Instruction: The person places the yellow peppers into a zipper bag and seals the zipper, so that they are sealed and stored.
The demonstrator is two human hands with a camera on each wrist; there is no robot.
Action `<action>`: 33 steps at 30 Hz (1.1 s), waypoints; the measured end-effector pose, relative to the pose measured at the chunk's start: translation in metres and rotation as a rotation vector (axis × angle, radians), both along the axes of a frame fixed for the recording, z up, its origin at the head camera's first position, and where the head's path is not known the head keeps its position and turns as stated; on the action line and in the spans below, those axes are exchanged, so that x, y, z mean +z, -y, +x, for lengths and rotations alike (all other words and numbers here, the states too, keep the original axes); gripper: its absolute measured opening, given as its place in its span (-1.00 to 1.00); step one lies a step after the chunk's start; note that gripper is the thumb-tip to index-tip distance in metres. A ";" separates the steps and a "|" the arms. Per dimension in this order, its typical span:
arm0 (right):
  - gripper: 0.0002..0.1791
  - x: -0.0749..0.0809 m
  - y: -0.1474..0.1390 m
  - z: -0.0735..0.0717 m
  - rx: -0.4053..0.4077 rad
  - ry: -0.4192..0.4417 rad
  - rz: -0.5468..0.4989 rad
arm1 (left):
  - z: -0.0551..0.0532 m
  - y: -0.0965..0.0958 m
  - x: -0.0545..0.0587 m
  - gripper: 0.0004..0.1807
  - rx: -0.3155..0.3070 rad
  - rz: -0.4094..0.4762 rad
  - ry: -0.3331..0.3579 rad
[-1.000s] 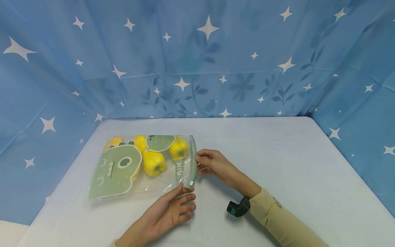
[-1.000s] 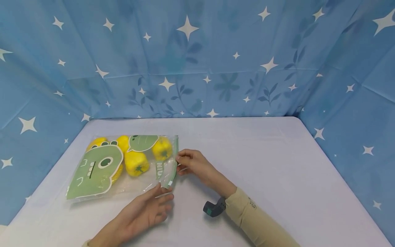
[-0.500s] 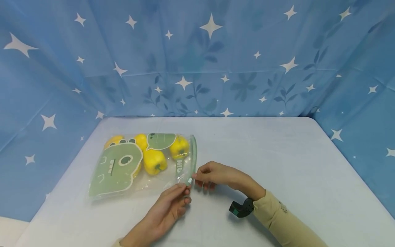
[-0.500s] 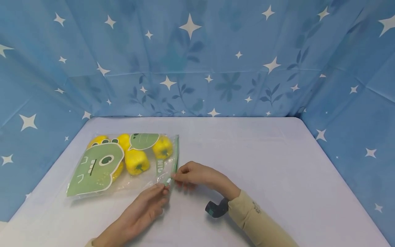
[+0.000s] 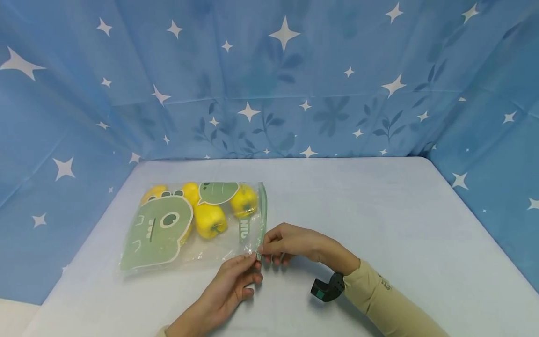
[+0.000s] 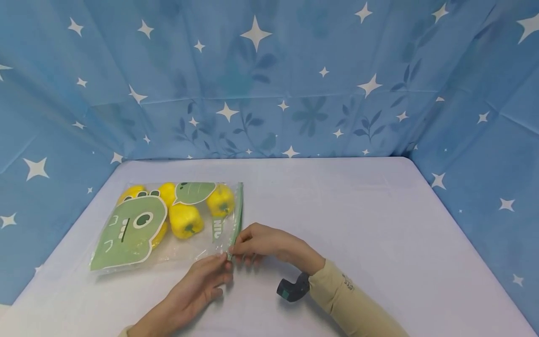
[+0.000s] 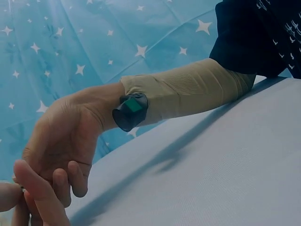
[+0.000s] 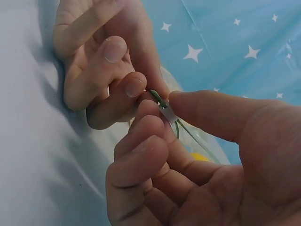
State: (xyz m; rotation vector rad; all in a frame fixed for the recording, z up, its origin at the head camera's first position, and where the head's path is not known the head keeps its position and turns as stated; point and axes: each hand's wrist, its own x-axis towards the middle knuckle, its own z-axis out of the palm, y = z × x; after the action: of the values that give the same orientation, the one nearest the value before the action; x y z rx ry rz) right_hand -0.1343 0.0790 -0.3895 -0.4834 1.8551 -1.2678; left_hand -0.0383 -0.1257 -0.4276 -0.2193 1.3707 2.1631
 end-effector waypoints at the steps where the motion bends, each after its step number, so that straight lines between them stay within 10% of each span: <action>1: -0.72 0.000 0.000 0.001 -0.001 -0.001 0.002 | 0.000 0.000 0.000 -0.78 0.004 -0.006 0.001; 33: -0.78 -0.010 -0.004 -0.009 -0.178 0.034 -0.055 | 0.005 -0.003 0.001 -0.82 -0.030 0.083 0.051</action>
State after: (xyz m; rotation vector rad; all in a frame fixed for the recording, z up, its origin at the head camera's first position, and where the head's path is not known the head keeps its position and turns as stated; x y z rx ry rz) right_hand -0.1435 0.0828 -0.3995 -0.3288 1.8719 -1.4388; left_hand -0.0330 -0.1224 -0.4263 -0.2198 1.2460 2.1695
